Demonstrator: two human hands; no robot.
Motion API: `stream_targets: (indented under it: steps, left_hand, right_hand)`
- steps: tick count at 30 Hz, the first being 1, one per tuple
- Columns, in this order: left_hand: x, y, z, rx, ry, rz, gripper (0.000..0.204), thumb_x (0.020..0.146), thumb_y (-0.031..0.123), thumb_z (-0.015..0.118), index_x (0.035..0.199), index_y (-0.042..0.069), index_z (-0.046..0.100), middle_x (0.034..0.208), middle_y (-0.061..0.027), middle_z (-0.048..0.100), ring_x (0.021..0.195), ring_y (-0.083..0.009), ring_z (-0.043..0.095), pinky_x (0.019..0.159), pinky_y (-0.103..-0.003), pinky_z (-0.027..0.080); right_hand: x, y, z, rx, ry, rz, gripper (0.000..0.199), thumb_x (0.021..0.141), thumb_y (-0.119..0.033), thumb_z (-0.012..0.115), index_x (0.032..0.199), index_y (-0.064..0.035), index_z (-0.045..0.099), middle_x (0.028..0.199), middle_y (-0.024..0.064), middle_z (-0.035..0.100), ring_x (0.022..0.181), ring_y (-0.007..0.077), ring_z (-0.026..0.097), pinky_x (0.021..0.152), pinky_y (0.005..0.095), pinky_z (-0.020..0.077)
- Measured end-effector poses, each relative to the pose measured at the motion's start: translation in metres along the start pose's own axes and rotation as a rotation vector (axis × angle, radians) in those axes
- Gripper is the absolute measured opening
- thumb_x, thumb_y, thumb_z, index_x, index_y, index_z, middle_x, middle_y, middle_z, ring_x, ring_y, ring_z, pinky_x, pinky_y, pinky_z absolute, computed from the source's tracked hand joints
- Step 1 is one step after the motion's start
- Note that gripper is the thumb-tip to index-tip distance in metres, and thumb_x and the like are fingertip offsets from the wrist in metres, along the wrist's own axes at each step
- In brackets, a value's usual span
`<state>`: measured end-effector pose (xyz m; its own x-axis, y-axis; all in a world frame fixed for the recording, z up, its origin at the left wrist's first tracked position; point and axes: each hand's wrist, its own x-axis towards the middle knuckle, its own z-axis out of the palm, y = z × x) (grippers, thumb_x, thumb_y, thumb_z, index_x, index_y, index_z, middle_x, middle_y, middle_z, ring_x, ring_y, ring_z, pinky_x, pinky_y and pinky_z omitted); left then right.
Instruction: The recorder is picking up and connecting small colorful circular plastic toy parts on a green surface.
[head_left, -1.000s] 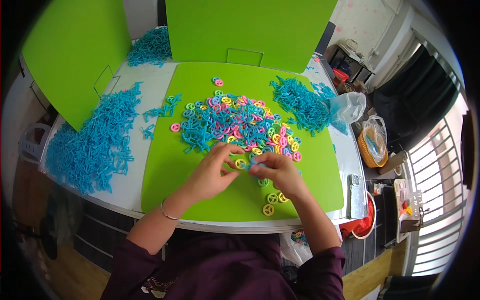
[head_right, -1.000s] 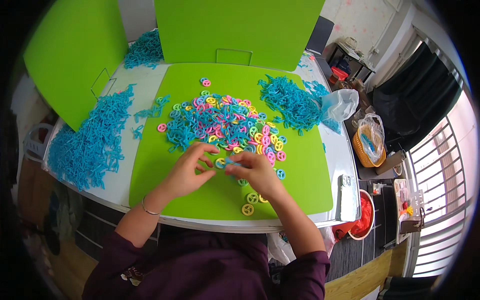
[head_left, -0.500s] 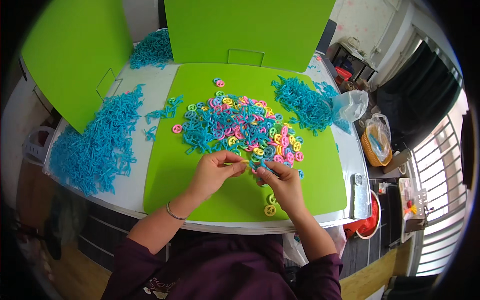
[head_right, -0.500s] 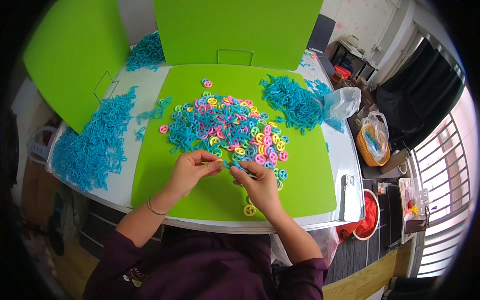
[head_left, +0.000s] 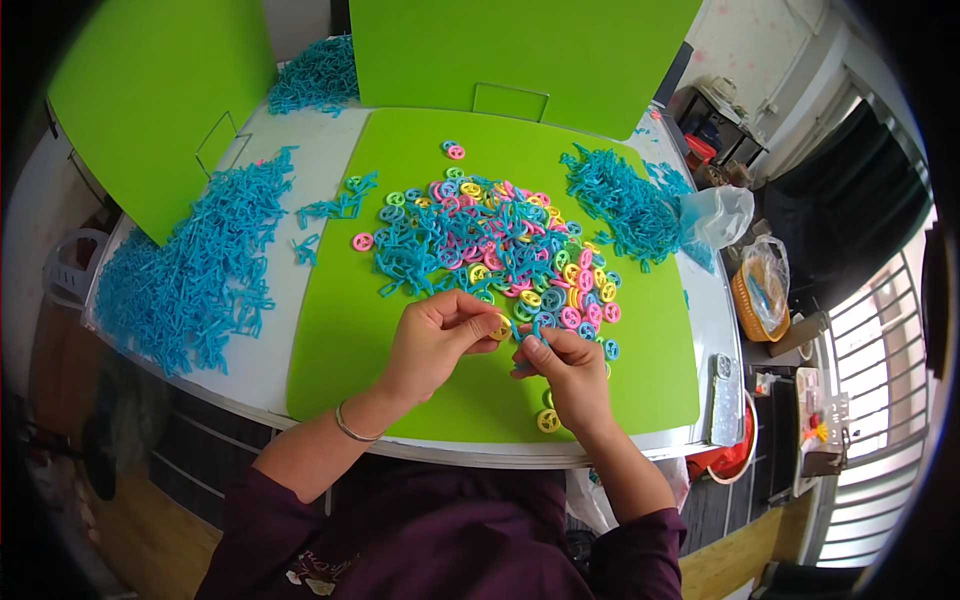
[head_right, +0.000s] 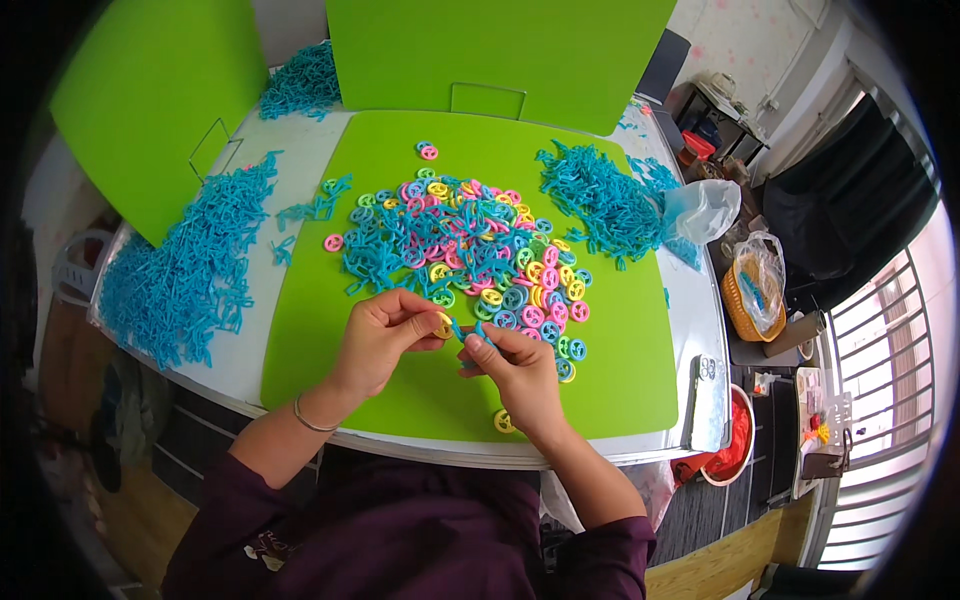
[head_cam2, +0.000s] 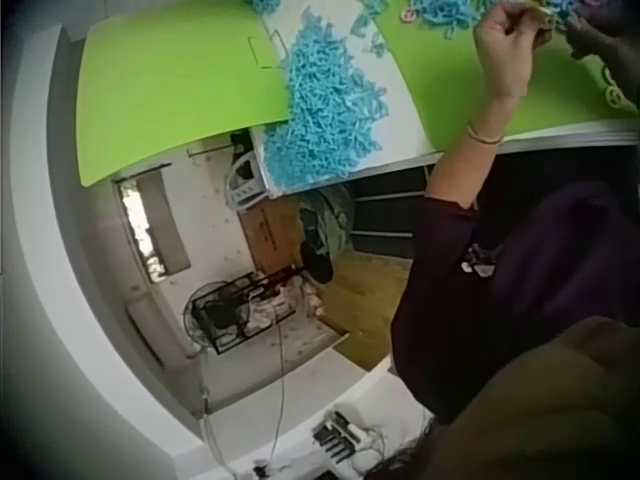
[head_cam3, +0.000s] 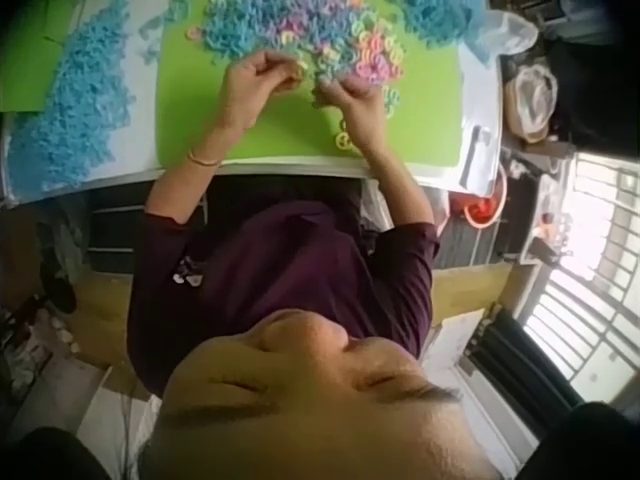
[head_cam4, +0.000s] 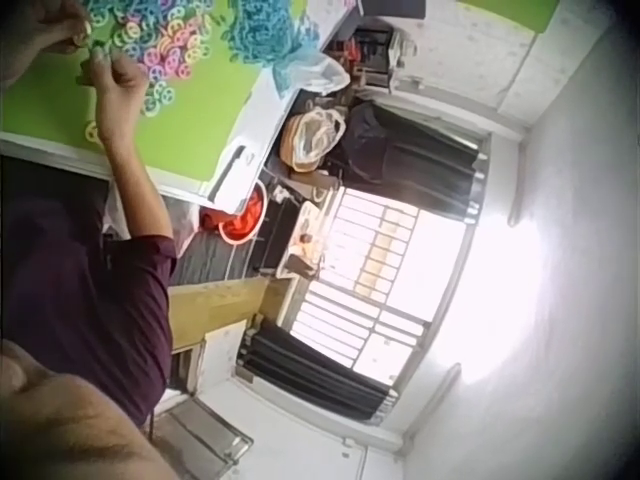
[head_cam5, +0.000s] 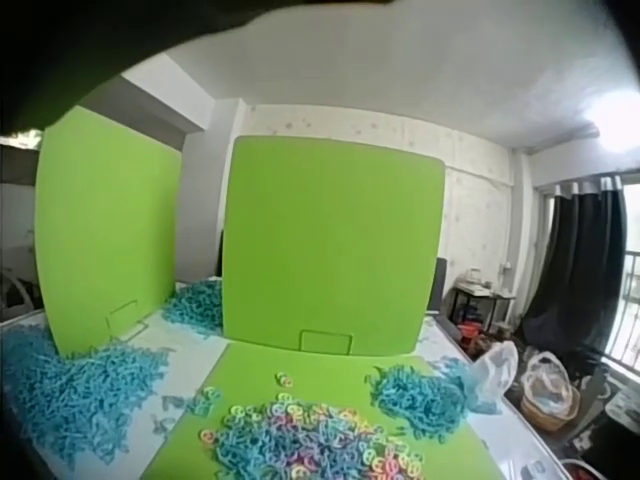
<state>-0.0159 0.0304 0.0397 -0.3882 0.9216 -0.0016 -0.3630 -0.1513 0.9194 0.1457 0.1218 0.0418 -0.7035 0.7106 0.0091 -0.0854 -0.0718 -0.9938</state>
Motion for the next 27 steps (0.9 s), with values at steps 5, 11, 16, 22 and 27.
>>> stream_targets:
  steps: [5, 11, 16, 22, 27]
  left_hand:
    - [-0.006, -0.003, 0.008, 0.26, 0.061, 0.174, 0.007, 0.087, 0.006, 0.063, 0.092, 0.0, 0.063, 0.087, -0.0053, 0.066, 0.079, -0.0108, 0.063, 0.07, -0.025, 0.056]
    - [-0.003, -0.002, 0.0, -0.049, 0.027, -0.034, 0.005, 0.086, 0.002, 0.063, 0.091, 0.0, 0.063, 0.088, -0.0057, 0.066, 0.08, -0.0103, 0.063, 0.072, -0.025, 0.056]
    - [-0.004, -0.005, 0.003, 0.013, 0.019, 0.02, 0.003, 0.087, 0.002, 0.062, 0.09, 0.0, 0.062, 0.091, -0.0065, 0.066, 0.081, -0.0103, 0.063, 0.073, -0.025, 0.056]
    - [-0.001, -0.003, -0.001, -0.003, -0.053, 0.014, 0.006, 0.087, 0.005, 0.062, 0.092, 0.002, 0.061, 0.091, -0.0053, 0.065, 0.081, -0.0102, 0.062, 0.074, -0.024, 0.055]
    - [0.002, 0.007, -0.008, -0.167, -0.02, -0.23, 0.01, 0.089, 0.013, 0.063, 0.095, 0.006, 0.061, 0.091, -0.0023, 0.064, 0.08, -0.0107, 0.062, 0.072, -0.024, 0.054]
  right_hand:
    - [-0.004, 0.005, 0.005, -0.01, -0.012, 0.003, 0.017, 0.088, -0.009, 0.064, 0.099, 0.0028, 0.066, 0.079, 0.0049, 0.066, 0.071, 0.0132, 0.063, 0.062, 0.0262, 0.0532]
    - [-0.002, 0.004, 0.011, -0.855, 0.182, -0.733, 0.021, 0.075, -0.002, 0.072, 0.096, -0.0006, 0.068, 0.072, 0.0095, 0.062, 0.059, 0.0209, 0.056, 0.052, 0.0321, 0.0435]
    - [-0.002, 0.001, 0.011, -0.986, 0.204, -0.803, 0.025, 0.074, -0.001, 0.073, 0.098, -0.0032, 0.068, 0.071, 0.0083, 0.062, 0.058, 0.0226, 0.055, 0.053, 0.0322, 0.044]
    - [-0.007, -0.007, 0.007, -0.623, 0.089, -0.392, 0.044, 0.078, -0.003, 0.071, 0.119, -0.0034, 0.058, 0.08, 0.0085, 0.065, 0.069, 0.0169, 0.061, 0.058, 0.0275, 0.0486]
    - [-0.006, -0.011, -0.016, -0.298, -0.072, -0.359, 0.048, 0.084, -0.009, 0.065, 0.129, -0.0026, 0.05, 0.126, 0.0216, 0.053, 0.093, 0.0252, 0.065, 0.07, 0.0316, 0.0561]
